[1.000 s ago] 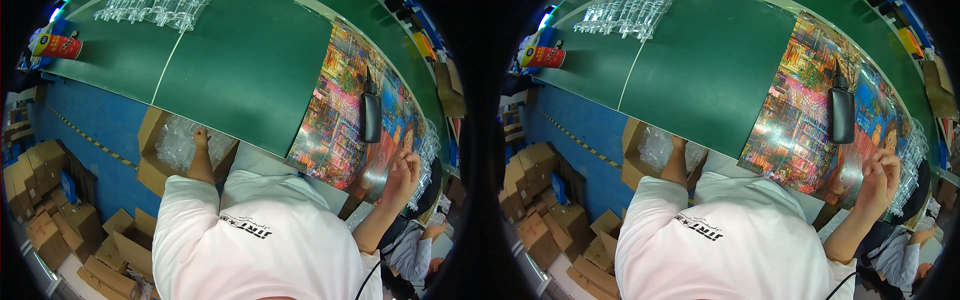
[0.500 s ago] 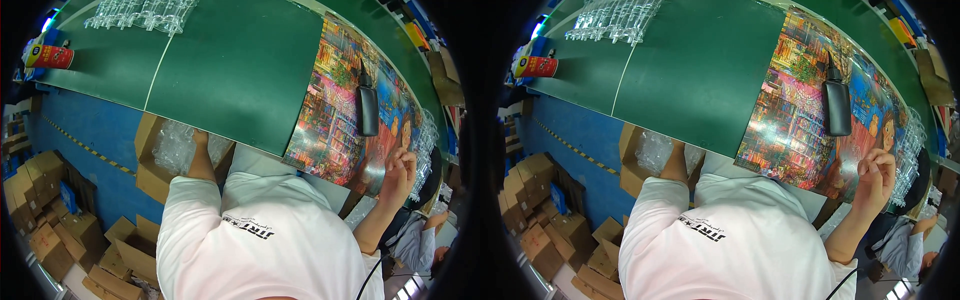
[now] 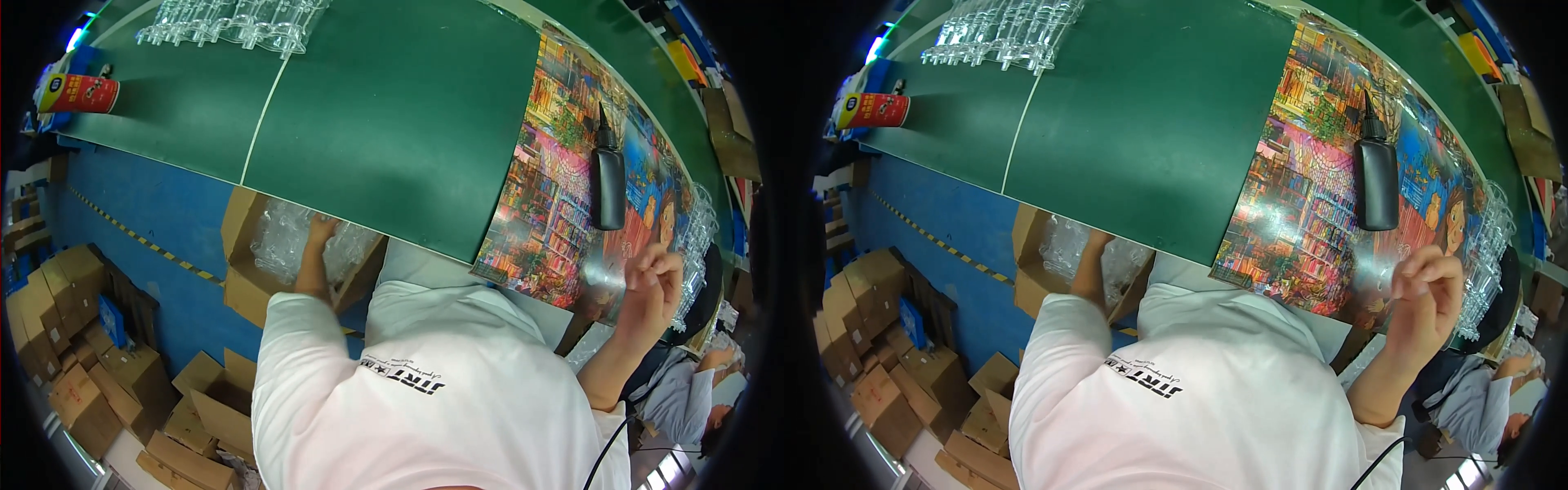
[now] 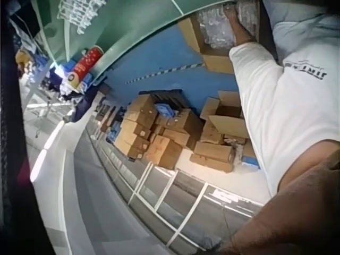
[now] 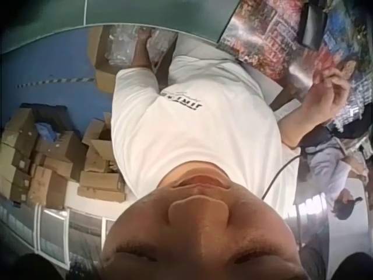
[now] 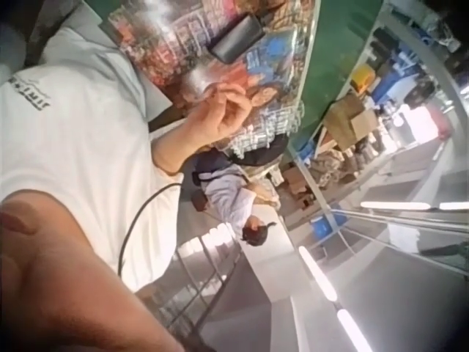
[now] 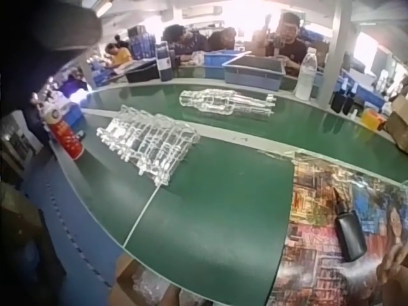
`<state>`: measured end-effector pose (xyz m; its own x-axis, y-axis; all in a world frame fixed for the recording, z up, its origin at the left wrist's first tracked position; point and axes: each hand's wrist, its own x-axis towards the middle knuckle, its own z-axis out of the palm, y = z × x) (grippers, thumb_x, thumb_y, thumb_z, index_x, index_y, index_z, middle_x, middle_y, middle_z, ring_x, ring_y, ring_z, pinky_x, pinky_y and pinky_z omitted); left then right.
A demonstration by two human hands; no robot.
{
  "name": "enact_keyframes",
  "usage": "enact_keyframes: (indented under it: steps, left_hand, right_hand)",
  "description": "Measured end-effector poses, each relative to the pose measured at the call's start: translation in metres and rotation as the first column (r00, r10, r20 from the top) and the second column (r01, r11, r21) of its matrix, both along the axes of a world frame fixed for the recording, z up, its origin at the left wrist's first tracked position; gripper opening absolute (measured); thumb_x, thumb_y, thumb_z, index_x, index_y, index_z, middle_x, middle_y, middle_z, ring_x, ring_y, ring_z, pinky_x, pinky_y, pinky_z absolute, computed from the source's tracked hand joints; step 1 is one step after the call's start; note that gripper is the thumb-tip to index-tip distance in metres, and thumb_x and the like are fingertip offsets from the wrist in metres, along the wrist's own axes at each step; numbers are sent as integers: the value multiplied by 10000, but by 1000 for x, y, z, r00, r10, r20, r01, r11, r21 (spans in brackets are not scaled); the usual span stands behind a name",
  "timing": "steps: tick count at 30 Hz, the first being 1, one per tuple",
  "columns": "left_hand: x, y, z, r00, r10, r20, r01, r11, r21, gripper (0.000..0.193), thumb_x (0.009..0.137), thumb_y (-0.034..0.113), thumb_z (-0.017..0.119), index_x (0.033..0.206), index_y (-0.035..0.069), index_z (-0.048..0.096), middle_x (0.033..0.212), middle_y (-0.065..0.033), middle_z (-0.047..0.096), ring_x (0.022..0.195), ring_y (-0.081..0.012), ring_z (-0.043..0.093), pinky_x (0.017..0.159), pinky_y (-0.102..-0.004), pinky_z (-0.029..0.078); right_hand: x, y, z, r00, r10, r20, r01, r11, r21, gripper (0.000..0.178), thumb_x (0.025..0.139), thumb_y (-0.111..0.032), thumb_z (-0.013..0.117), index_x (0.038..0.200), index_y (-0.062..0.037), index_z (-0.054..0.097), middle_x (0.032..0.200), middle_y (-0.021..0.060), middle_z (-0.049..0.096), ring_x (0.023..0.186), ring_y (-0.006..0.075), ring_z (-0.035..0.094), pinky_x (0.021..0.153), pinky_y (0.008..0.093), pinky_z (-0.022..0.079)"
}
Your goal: The recorder is packaging plastic components into bags and sealing them at a factory workbench.
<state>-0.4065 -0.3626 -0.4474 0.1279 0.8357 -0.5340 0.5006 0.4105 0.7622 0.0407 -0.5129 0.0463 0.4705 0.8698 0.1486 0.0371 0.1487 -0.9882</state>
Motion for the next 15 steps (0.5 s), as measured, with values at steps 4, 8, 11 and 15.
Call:
enact_keyframes:
  steps: [4,8,11,15]
  left_hand:
    - [-25,-10,171,982,-12,189,50,978,-203,489,720,224,714,1149,45,563,979,-52,583,882,-158,552,737,-301,465]
    - [-50,-41,310,935,-211,286,193,977,90,502,605,248,752,1049,43,637,1013,-64,590,872,-153,551,781,-282,435]
    - [-8,-38,405,838,-434,330,302,874,382,483,553,186,786,1001,60,655,974,-102,575,841,-183,558,753,-300,453]
    - [46,-44,449,893,-387,230,126,706,697,424,532,134,808,929,81,670,963,-137,560,836,-235,571,718,-316,476]
  right_hand:
    - [-22,18,2,982,165,88,-164,986,-26,72,822,30,512,889,6,524,891,120,539,651,124,480,574,224,394]
    - [-51,45,18,860,459,224,-419,884,-205,161,790,40,548,934,-6,604,927,101,588,722,128,545,594,227,424]
    - [-76,57,28,724,624,294,-536,777,-330,198,767,13,590,960,-3,631,957,118,598,741,144,568,610,233,439]
    - [-106,70,24,609,588,533,-553,796,-245,230,738,-63,674,957,-2,640,955,125,599,746,162,575,624,237,445]
